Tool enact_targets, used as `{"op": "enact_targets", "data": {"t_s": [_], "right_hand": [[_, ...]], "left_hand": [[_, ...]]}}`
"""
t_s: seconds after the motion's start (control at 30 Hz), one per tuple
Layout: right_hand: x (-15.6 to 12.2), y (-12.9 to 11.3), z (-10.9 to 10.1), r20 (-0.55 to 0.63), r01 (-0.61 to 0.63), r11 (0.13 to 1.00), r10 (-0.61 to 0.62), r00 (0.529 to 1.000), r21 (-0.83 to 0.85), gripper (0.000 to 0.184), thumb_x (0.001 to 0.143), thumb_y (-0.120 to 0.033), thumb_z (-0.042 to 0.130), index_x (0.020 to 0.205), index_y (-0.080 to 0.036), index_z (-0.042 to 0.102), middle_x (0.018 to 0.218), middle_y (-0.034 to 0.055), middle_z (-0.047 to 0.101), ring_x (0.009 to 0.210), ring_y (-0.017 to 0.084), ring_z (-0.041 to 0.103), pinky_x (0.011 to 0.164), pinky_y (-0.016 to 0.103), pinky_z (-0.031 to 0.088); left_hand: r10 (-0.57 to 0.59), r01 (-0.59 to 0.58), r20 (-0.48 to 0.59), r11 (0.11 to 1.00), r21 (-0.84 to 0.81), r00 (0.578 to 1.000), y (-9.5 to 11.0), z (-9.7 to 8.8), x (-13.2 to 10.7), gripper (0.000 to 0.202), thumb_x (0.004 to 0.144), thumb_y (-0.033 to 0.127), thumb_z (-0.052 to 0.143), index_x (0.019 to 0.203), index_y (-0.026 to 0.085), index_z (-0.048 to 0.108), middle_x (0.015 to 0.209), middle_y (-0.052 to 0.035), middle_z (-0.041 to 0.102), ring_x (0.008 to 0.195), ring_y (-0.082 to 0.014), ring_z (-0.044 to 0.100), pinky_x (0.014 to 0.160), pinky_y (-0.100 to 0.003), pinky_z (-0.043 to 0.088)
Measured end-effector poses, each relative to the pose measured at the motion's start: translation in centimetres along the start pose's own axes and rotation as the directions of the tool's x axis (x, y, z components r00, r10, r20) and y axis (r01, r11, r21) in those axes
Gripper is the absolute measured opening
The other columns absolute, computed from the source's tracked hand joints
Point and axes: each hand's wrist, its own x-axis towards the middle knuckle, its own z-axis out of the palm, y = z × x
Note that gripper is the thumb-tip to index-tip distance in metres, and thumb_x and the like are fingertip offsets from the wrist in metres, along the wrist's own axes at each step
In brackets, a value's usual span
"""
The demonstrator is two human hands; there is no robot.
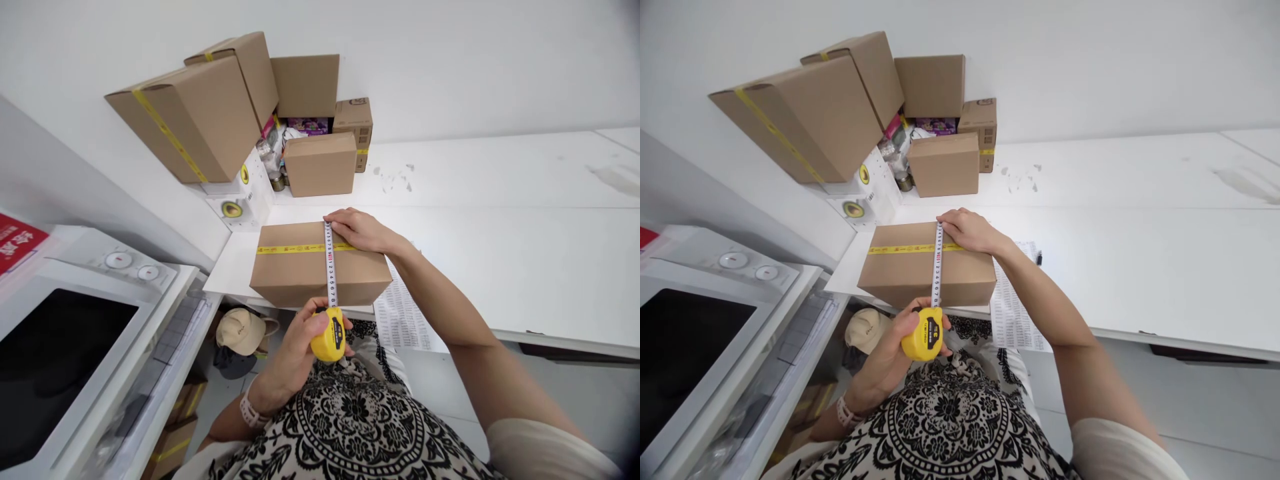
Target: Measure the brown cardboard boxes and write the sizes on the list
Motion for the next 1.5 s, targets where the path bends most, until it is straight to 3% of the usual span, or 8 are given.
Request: {"op": "enact_targets", "data": {"t_s": [0.17,1.5], "right_hand": [[-0.12,-0.5,-0.17,0.005,-0.002,1.0,0.003,1.0,-0.015,0.045,0.101,-0.036,0.036,0.129,-0.019,0.066,0.134,0.0115,0.066,0.127,0.029,0.057,0.108,0.048,0.043],[-0.42,-0.7,-0.2,-0.014,-0.008,1.0,0.007,1.0,-0.028,0.044,0.101,-0.032,0.037,0.131,-0.019,0.067,0.133,0.0108,0.067,0.124,0.03,0.059,0.105,0.05,0.046]], "left_hand": [[0.037,-0.036,0.012,0.999,-0.035,0.999,0.18,-0.01,0.34,0.051,0.085,0.047,0.072,0.121,0.018,0.051,0.091,-0.0047,0.071,0.063,-0.0177,0.068,0.068,-0.038,0.06],[0.04,-0.039,0.018,0.998,-0.052,0.999,-0.01,-0.16,0.65,0.05,0.085,0.046,0.071,0.121,0.018,0.051,0.091,-0.0049,0.071,0.065,-0.0171,0.067,0.07,-0.037,0.061]]}}
